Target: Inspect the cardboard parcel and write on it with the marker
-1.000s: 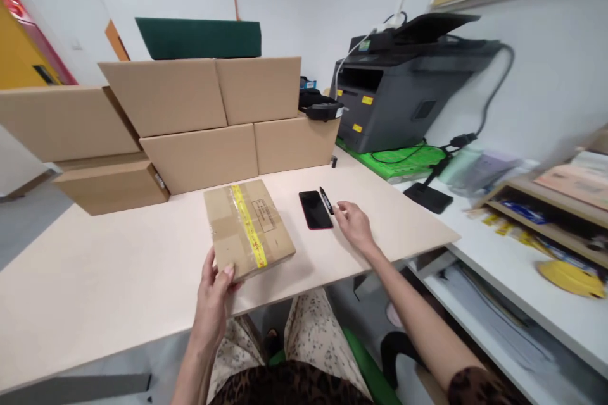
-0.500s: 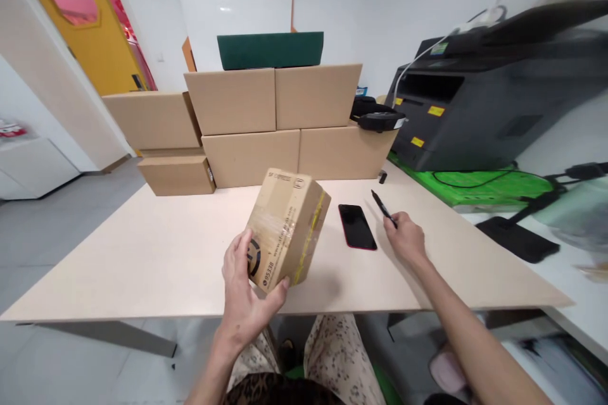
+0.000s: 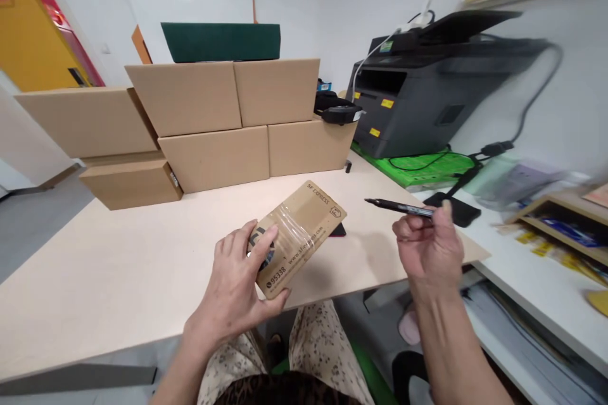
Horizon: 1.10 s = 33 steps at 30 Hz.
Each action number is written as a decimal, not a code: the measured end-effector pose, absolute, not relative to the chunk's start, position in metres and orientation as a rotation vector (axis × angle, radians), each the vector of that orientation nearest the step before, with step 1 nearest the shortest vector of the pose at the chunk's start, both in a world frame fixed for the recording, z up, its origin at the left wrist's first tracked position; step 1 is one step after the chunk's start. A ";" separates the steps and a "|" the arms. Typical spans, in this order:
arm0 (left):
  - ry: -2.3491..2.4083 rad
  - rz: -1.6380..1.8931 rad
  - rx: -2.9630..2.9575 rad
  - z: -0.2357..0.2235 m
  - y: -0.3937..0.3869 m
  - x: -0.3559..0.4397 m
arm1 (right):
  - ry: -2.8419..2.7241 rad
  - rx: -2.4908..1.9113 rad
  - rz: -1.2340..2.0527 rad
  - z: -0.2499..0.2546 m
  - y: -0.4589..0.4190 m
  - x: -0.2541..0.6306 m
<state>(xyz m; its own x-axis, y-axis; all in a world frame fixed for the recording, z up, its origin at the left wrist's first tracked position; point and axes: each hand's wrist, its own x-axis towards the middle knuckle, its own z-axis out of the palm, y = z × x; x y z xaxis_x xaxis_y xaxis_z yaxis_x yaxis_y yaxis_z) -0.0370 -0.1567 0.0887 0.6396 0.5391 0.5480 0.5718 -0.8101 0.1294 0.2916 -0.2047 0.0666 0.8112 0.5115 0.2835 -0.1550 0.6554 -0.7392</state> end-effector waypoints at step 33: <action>-0.796 -1.049 -3.019 0.064 -0.097 -0.068 | -0.966 -1.013 0.213 0.039 -0.254 0.197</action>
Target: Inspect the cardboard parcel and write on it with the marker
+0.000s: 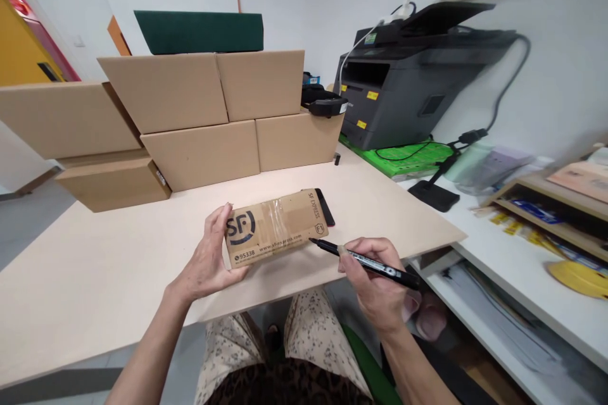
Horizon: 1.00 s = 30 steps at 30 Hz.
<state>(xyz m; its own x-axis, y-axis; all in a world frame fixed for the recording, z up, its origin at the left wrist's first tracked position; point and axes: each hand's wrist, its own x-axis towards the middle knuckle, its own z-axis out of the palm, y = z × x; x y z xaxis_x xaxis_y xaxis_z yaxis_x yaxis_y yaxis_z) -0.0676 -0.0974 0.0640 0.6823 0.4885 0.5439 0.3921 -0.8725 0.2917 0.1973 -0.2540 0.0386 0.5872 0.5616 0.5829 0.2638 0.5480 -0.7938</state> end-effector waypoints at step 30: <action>0.672 1.160 2.680 0.060 -0.094 -0.075 | -1.312 -1.248 -0.235 0.034 -0.209 0.256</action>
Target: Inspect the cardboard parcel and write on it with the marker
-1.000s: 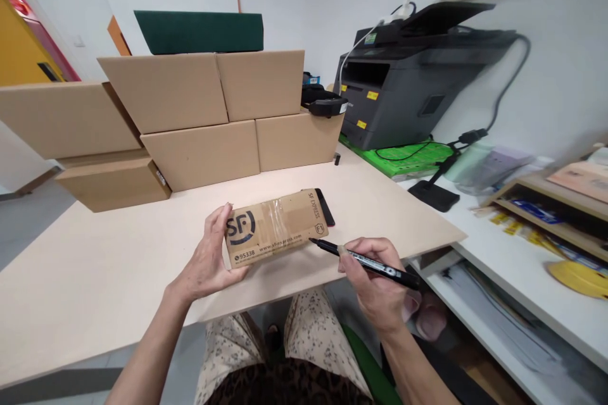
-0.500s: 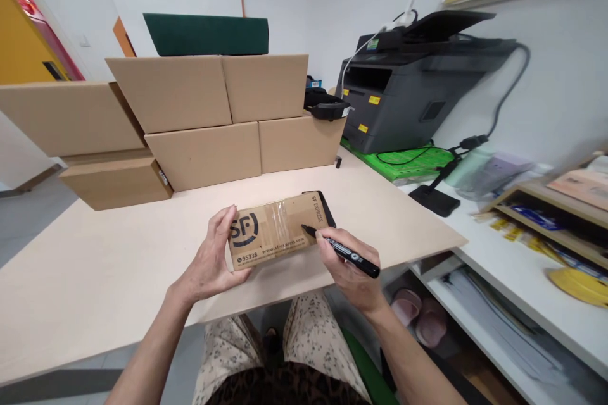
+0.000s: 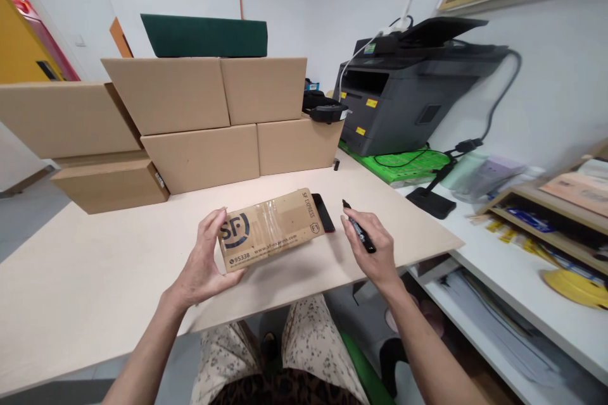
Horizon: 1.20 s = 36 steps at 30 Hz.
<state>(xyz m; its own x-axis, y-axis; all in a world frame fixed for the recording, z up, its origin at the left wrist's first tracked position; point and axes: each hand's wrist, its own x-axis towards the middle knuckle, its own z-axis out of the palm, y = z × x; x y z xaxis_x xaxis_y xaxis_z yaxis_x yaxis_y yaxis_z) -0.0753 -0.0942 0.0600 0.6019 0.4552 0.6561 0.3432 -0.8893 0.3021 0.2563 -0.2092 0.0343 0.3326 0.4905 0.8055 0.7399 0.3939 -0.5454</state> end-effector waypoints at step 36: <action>0.678 1.059 3.012 0.023 -0.074 -0.084 | -1.771 -2.230 -0.094 -0.008 -0.155 0.304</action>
